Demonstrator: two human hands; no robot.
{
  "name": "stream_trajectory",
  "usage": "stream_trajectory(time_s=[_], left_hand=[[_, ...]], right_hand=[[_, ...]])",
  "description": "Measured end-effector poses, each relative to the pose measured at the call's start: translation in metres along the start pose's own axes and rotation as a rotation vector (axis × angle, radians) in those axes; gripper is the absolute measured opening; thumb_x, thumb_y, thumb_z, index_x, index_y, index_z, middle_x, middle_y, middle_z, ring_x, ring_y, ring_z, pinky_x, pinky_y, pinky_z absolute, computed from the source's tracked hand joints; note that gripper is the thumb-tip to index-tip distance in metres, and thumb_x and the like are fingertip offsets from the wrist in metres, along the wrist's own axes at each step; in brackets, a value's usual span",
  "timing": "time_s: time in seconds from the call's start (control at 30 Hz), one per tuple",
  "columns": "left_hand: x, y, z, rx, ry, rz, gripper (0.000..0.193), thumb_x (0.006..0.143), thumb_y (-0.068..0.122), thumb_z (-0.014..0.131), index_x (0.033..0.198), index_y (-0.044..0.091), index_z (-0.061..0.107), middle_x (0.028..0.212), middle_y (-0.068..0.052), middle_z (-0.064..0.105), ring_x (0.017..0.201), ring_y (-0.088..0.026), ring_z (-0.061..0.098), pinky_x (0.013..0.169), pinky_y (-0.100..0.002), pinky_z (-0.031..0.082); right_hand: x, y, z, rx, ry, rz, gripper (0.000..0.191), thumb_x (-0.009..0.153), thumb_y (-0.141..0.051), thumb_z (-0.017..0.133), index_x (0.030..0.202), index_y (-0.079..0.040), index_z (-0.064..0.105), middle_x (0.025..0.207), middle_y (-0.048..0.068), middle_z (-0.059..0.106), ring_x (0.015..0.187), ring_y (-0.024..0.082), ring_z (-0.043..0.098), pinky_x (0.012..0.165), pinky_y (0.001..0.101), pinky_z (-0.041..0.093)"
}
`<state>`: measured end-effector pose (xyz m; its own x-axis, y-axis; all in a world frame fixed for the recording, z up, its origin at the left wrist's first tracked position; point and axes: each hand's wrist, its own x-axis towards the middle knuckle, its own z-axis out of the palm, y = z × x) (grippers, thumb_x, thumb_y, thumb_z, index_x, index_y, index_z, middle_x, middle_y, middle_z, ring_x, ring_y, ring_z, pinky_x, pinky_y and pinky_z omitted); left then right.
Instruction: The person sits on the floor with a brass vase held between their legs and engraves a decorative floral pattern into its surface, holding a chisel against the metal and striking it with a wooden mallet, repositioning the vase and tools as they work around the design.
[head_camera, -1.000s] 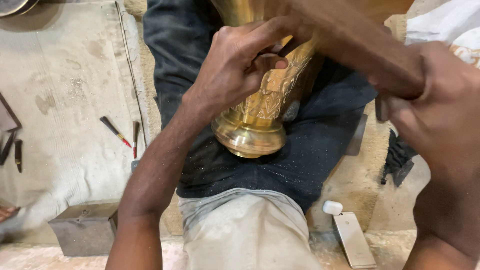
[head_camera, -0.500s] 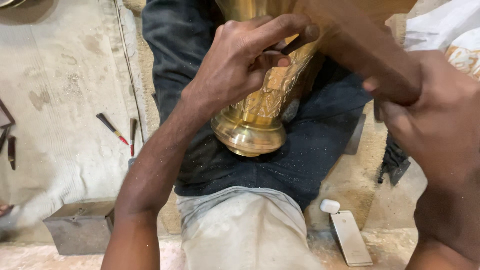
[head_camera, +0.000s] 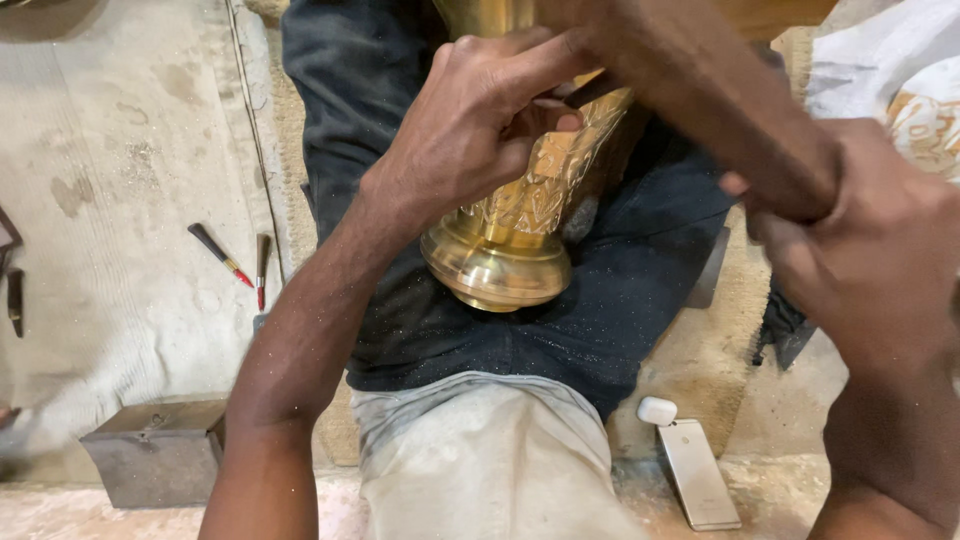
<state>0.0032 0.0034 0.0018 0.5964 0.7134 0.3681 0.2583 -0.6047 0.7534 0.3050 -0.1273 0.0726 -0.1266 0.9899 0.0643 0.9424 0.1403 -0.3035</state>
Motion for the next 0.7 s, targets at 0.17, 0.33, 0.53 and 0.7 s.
stream_trajectory(time_s=[0.17, 0.33, 0.53, 0.7], left_hand=[[-0.002, 0.001, -0.003, -0.034, 0.021, 0.072, 0.051, 0.099, -0.011, 0.071, 0.139, 0.018, 0.057, 0.124, -0.006, 0.075, 0.108, -0.018, 0.08, 0.082, -0.03, 0.069], [-0.002, 0.001, -0.003, 0.016, 0.003, 0.043, 0.054, 0.096, -0.007, 0.074, 0.142, 0.017, 0.059, 0.118, -0.008, 0.075, 0.1, -0.021, 0.079, 0.077, -0.033, 0.067], [0.001, 0.002, -0.005, 0.023, -0.02, 0.04, 0.055, 0.093, -0.01, 0.071, 0.14, 0.015, 0.061, 0.115, -0.009, 0.076, 0.095, -0.019, 0.079, 0.072, -0.03, 0.066], [-0.007, -0.005, -0.004, -0.11, 0.021, 0.108, 0.027, 0.1, -0.003, 0.07, 0.122, 0.008, 0.059, 0.113, -0.014, 0.072, 0.101, -0.023, 0.076, 0.08, -0.028, 0.069]], right_hand=[[-0.003, 0.009, 0.005, 0.193, 0.006, 0.048, 0.029, 0.109, -0.023, 0.078, 0.096, -0.002, 0.062, 0.077, 0.008, 0.063, 0.066, 0.018, 0.064, 0.062, 0.0289, 0.053], [-0.006, 0.018, 0.005, 0.036, 0.004, -0.046, 0.03, 0.111, -0.024, 0.076, 0.101, 0.0, 0.061, 0.078, 0.01, 0.064, 0.065, 0.015, 0.065, 0.06, 0.0276, 0.05], [-0.002, 0.01, 0.006, -0.007, -0.006, -0.034, 0.037, 0.108, -0.028, 0.077, 0.11, 0.006, 0.062, 0.074, 0.013, 0.065, 0.059, 0.017, 0.066, 0.05, 0.0276, 0.05], [-0.013, -0.006, 0.022, 0.071, -0.047, 0.118, 0.037, 0.099, -0.027, 0.075, 0.114, 0.006, 0.066, 0.074, 0.015, 0.066, 0.056, 0.019, 0.064, 0.046, 0.0313, 0.051]])
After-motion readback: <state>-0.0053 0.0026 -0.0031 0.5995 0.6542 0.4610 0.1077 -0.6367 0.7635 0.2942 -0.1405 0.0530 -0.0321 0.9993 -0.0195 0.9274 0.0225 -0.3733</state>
